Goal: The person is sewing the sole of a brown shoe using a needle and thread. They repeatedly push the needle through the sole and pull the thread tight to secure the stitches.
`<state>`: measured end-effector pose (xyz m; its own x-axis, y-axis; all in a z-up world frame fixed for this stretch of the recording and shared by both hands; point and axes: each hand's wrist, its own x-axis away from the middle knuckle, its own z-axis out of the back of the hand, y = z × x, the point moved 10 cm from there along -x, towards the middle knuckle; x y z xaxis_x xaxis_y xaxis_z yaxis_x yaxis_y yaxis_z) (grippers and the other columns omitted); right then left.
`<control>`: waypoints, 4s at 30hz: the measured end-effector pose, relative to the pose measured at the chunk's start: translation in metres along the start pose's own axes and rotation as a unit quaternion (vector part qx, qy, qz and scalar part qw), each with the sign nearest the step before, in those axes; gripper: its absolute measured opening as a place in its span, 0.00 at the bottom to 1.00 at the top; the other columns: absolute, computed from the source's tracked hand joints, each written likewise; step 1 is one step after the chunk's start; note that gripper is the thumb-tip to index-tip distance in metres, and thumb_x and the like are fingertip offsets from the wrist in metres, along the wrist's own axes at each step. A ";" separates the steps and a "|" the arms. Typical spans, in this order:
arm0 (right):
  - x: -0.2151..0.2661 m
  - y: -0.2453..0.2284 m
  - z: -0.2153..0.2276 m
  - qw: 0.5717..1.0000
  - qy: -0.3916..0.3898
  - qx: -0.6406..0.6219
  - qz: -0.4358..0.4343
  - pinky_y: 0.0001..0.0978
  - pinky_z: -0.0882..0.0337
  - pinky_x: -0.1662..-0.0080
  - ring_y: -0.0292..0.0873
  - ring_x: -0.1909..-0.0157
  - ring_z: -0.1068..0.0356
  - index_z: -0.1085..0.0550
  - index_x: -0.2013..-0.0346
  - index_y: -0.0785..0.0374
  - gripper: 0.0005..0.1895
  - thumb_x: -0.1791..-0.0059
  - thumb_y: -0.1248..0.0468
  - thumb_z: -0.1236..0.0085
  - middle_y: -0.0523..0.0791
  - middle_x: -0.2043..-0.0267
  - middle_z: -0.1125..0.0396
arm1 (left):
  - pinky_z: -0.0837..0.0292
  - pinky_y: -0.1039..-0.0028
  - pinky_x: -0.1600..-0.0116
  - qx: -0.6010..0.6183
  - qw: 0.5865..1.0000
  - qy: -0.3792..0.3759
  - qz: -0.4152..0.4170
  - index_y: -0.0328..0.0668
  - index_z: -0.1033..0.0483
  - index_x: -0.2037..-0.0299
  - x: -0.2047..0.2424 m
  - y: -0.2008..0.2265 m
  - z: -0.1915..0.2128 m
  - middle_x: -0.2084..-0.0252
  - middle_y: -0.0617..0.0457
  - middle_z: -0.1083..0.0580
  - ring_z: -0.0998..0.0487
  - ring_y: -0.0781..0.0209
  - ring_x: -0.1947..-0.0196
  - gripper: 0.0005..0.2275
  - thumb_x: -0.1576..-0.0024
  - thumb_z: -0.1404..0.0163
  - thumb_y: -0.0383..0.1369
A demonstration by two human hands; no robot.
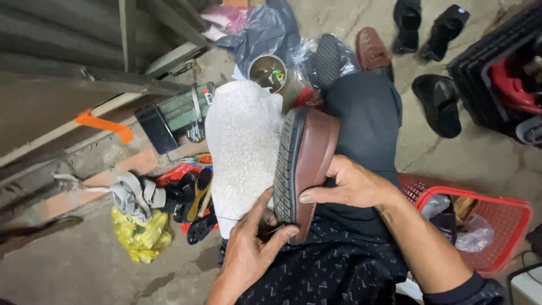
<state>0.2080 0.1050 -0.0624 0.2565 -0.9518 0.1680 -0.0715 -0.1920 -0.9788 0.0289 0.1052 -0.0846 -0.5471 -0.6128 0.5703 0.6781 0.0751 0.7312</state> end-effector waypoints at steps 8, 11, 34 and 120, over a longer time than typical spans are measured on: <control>-0.005 0.022 0.020 0.998 0.007 -0.057 -0.012 0.32 0.21 0.50 0.39 0.52 0.22 0.24 0.53 0.63 0.13 0.50 0.63 0.38 0.45 0.54 0.22 | 0.29 0.59 0.32 -0.049 0.965 0.186 -0.178 0.28 0.28 0.42 0.021 0.037 0.054 0.42 0.38 0.31 0.30 0.44 0.36 0.15 0.37 0.57 0.26; 0.001 0.034 0.030 0.998 0.020 -0.066 -0.007 0.31 0.22 0.49 0.37 0.51 0.24 0.26 0.51 0.64 0.14 0.50 0.63 0.38 0.44 0.52 0.23 | 0.29 0.67 0.35 -0.062 0.972 0.149 -0.168 0.36 0.30 0.36 0.016 0.053 0.052 0.38 0.45 0.27 0.25 0.51 0.37 0.18 0.35 0.57 0.33; 0.046 0.042 0.074 0.998 0.051 -0.002 -0.047 0.28 0.26 0.58 0.32 0.63 0.28 0.25 0.62 0.59 0.08 0.49 0.59 0.39 0.39 0.64 0.25 | 0.39 0.68 0.70 -0.184 0.964 -0.018 -0.192 0.51 0.25 0.36 -0.020 0.113 -0.012 0.55 0.58 0.26 0.35 0.65 0.78 0.17 0.35 0.56 0.33; 0.108 -0.036 0.131 0.787 0.356 0.498 0.072 0.50 0.33 0.44 0.53 0.47 0.28 0.20 0.55 0.64 0.09 0.43 0.65 0.46 0.52 0.50 0.25 | 0.20 0.68 0.45 -0.251 0.926 0.071 -0.274 0.42 0.17 0.54 -0.019 0.104 0.049 0.54 0.56 0.18 0.16 0.60 0.54 0.09 0.39 0.50 0.30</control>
<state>0.3643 0.0408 -0.0248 -0.3157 -0.9074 -0.2774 0.8325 -0.1246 -0.5398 0.0856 0.1628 -0.0014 -0.8302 -0.5511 0.0843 0.4803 -0.6302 0.6101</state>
